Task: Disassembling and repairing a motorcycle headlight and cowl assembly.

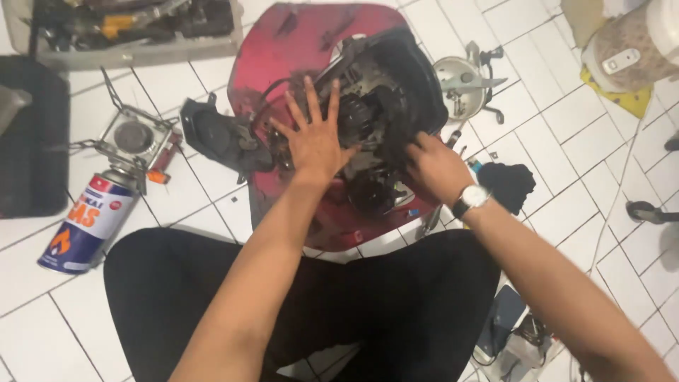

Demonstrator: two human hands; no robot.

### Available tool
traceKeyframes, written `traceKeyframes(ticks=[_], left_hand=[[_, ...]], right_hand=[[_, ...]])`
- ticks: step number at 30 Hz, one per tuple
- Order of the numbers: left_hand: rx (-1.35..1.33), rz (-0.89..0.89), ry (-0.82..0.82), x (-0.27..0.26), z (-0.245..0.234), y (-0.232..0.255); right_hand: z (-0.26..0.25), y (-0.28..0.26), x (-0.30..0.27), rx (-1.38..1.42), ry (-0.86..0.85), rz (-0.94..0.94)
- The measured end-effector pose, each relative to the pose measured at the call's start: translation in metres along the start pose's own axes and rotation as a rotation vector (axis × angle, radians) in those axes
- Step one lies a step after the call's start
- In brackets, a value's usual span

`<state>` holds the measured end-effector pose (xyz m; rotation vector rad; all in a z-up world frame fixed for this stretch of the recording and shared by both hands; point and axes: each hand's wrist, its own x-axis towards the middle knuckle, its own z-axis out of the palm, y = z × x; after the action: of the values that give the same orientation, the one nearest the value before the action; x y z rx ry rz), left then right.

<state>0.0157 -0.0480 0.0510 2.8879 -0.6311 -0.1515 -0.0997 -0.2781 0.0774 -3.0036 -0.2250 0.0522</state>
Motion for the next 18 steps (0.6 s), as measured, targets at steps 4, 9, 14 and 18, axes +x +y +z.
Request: traceKeyframes(ticks=[4,9,14,18], left_hand=[[0.002,0.007,-0.03,-0.002,0.0,0.003],[0.036,0.04,-0.035,0.003,-0.002,0.001],[0.035,0.042,-0.091,-0.004,-0.022,0.001],[-0.164,0.032,0.031,0.001,-0.007,0.008]], right_hand=[[0.005,-0.005,-0.018,-0.085,0.137,0.161],[-0.006,-0.005,-0.019,0.013,0.197,0.256],[-0.017,0.027,-0.045,0.176,0.239,0.351],[-0.043,0.062,-0.084,0.159,0.523,0.487]])
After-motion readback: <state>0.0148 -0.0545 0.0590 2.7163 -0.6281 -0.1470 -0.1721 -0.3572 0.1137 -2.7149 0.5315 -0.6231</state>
